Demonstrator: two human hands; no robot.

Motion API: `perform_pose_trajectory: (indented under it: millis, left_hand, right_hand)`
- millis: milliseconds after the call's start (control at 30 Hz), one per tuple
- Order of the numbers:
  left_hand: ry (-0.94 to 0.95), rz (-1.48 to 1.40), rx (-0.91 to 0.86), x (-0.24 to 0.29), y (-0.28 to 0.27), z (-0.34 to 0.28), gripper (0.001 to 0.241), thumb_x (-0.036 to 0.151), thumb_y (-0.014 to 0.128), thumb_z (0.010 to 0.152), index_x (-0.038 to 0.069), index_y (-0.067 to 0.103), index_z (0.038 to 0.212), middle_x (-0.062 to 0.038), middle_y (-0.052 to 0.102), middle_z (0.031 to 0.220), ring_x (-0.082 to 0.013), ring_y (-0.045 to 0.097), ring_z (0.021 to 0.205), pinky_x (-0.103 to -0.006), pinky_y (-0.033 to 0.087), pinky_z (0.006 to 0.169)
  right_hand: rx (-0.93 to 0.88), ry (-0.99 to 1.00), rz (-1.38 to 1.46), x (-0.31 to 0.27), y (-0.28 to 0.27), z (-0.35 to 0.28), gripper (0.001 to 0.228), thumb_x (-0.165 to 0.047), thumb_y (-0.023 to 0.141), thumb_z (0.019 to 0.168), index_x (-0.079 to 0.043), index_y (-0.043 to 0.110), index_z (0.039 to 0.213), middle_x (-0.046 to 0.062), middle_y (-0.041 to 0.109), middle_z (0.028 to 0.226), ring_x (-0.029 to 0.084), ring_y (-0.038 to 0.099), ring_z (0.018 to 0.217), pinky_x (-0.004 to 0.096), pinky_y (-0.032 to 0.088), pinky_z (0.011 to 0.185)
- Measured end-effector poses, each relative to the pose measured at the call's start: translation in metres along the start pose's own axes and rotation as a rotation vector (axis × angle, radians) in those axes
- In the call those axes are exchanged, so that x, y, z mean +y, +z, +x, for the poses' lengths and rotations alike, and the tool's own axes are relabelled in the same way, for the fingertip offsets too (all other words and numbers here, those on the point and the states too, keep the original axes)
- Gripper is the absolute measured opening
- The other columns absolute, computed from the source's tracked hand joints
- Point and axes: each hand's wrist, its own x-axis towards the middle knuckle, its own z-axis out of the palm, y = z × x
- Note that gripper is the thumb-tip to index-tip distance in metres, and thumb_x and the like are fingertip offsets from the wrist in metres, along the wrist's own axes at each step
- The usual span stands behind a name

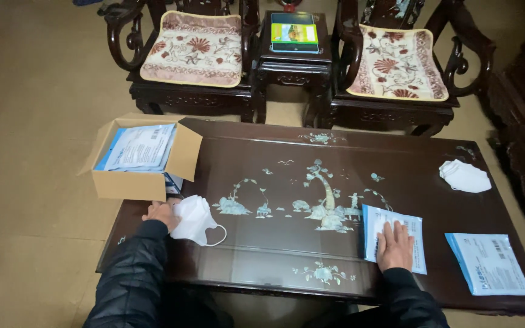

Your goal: Packing individual face masks into blue plastic envelopes

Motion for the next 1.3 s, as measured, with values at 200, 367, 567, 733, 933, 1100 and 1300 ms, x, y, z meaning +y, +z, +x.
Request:
perform_pose_trajectory:
  millis: [200,367,567,733,933,1100,1300]
  left_hand:
    - [-0.002,0.084,-0.065,0.01,-0.011,0.0,0.072,0.038,0.063,0.09,0.05,0.034,0.154,-0.015,0.037,0.153,-0.0352,0.037,0.143,-0.0566,0.034,0.115]
    - [0.006,-0.08,0.004,-0.004,-0.004,0.016,0.049,0.036,0.079,0.083,0.038,0.063,0.129,-0.009,0.038,0.15,-0.0359,0.043,0.14,-0.0506,0.038,0.119]
    - [0.009,0.079,-0.027,-0.002,-0.006,0.005,0.082,0.05,0.07,0.085,0.04,0.034,0.157,-0.014,0.036,0.156,-0.0368,0.041,0.141,-0.0554,0.04,0.114]
    - [0.03,0.056,-0.031,0.005,-0.011,0.001,0.042,0.038,0.065,0.089,0.048,0.06,0.129,-0.008,0.046,0.146,-0.0308,0.043,0.137,-0.0508,0.039,0.112]
    - [-0.006,-0.021,0.019,0.0,-0.011,-0.009,0.056,0.037,0.073,0.083,0.039,0.06,0.138,-0.006,0.057,0.142,-0.0292,0.054,0.134,-0.0495,0.04,0.109]
    - [0.132,0.077,0.041,-0.004,-0.003,-0.004,0.082,0.041,0.062,0.079,0.046,0.034,0.156,-0.015,0.052,0.15,-0.0371,0.044,0.143,-0.0538,0.041,0.115]
    - [0.054,-0.056,0.138,-0.006,-0.001,0.003,0.035,0.038,0.068,0.078,0.035,0.069,0.112,-0.013,0.053,0.139,-0.0375,0.048,0.131,-0.0593,0.037,0.108]
  right_hand:
    - [-0.047,0.032,-0.017,-0.009,-0.011,0.001,0.052,-0.041,0.035,0.107,-0.017,0.048,0.151,0.015,0.038,0.164,0.037,0.028,0.155,0.059,0.019,0.126]
    - [0.001,0.021,0.004,-0.007,-0.005,0.001,0.051,-0.039,0.037,0.107,-0.017,0.051,0.151,0.015,0.039,0.164,0.036,0.028,0.155,0.057,0.018,0.128]
    - [-0.023,0.039,-0.015,-0.008,-0.007,0.0,0.052,-0.04,0.036,0.107,-0.017,0.05,0.151,0.015,0.038,0.165,0.036,0.028,0.156,0.055,0.017,0.129]
    - [-0.007,0.022,-0.031,-0.009,-0.011,0.003,0.052,-0.04,0.036,0.107,-0.017,0.052,0.15,0.015,0.041,0.163,0.036,0.032,0.153,0.056,0.021,0.127]
    - [-0.025,0.041,0.005,-0.009,-0.011,-0.001,0.055,-0.042,0.035,0.106,-0.016,0.049,0.152,0.014,0.037,0.165,0.035,0.028,0.155,0.054,0.016,0.129]
    - [0.376,-0.221,-0.145,0.027,0.034,0.002,0.042,-0.032,0.056,0.102,-0.013,0.068,0.137,0.021,0.059,0.153,0.044,0.055,0.141,0.065,0.043,0.112]
    - [0.246,-0.217,-0.032,0.008,0.004,-0.005,0.04,-0.025,0.052,0.108,-0.005,0.067,0.14,0.027,0.057,0.153,0.047,0.048,0.144,0.069,0.037,0.116]
